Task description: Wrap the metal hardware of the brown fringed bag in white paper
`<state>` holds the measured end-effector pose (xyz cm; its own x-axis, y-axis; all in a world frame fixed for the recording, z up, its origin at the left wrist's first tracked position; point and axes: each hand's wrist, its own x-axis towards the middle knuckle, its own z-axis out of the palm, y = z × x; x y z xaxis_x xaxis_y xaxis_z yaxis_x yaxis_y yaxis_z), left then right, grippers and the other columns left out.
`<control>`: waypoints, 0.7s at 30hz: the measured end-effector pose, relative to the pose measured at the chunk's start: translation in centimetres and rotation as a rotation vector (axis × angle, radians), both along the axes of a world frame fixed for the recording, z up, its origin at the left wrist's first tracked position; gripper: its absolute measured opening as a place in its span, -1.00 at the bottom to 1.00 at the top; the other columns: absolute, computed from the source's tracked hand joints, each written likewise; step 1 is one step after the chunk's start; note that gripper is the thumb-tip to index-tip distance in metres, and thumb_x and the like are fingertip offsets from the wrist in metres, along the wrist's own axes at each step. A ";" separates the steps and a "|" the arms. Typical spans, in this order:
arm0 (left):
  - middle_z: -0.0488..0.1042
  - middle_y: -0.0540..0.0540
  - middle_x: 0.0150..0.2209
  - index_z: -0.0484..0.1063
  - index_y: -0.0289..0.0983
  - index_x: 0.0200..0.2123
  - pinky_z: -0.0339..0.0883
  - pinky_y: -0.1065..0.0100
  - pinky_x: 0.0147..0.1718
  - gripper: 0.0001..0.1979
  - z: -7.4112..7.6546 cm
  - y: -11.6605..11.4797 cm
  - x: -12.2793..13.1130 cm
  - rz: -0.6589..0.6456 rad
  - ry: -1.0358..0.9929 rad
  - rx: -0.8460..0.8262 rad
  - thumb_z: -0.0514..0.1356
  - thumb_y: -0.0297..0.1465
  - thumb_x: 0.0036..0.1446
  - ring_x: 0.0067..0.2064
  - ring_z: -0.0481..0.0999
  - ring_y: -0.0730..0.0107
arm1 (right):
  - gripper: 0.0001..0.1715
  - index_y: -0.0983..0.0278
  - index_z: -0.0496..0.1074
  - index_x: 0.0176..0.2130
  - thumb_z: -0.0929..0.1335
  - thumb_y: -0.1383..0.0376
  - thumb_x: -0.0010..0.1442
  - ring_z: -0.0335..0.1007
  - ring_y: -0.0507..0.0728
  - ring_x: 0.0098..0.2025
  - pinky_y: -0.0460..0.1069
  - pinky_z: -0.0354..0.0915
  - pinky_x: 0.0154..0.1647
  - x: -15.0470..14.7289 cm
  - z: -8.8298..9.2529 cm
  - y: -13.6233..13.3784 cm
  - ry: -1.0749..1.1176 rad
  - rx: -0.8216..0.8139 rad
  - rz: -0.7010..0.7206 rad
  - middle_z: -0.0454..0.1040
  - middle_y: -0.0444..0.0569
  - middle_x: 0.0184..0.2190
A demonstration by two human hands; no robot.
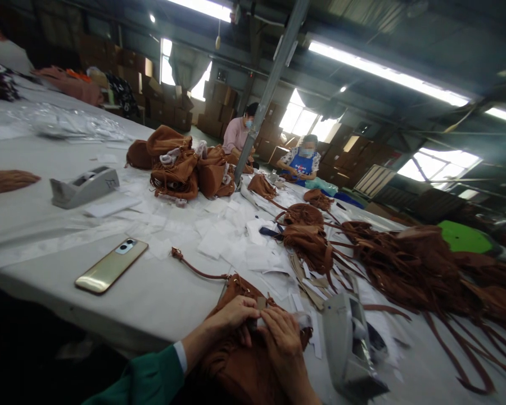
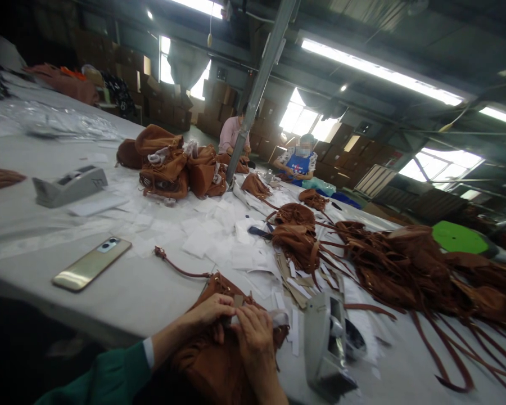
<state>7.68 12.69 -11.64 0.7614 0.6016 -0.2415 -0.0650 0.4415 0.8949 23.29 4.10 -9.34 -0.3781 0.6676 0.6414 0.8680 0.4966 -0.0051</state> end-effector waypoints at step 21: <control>0.33 0.06 -0.55 0.30 -0.28 -0.27 0.19 0.58 -0.82 -0.66 0.9 -2.1 -0.1 0.084 -0.072 0.140 0.11 -0.10 0.11 -0.72 0.40 0.46 | -0.76 0.17 0.36 -0.07 0.18 0.25 0.36 0.28 0.28 0.06 0.27 -0.13 0.17 0.1 -0.2 -0.4 -0.076 -0.112 -0.145 0.45 0.01 -0.11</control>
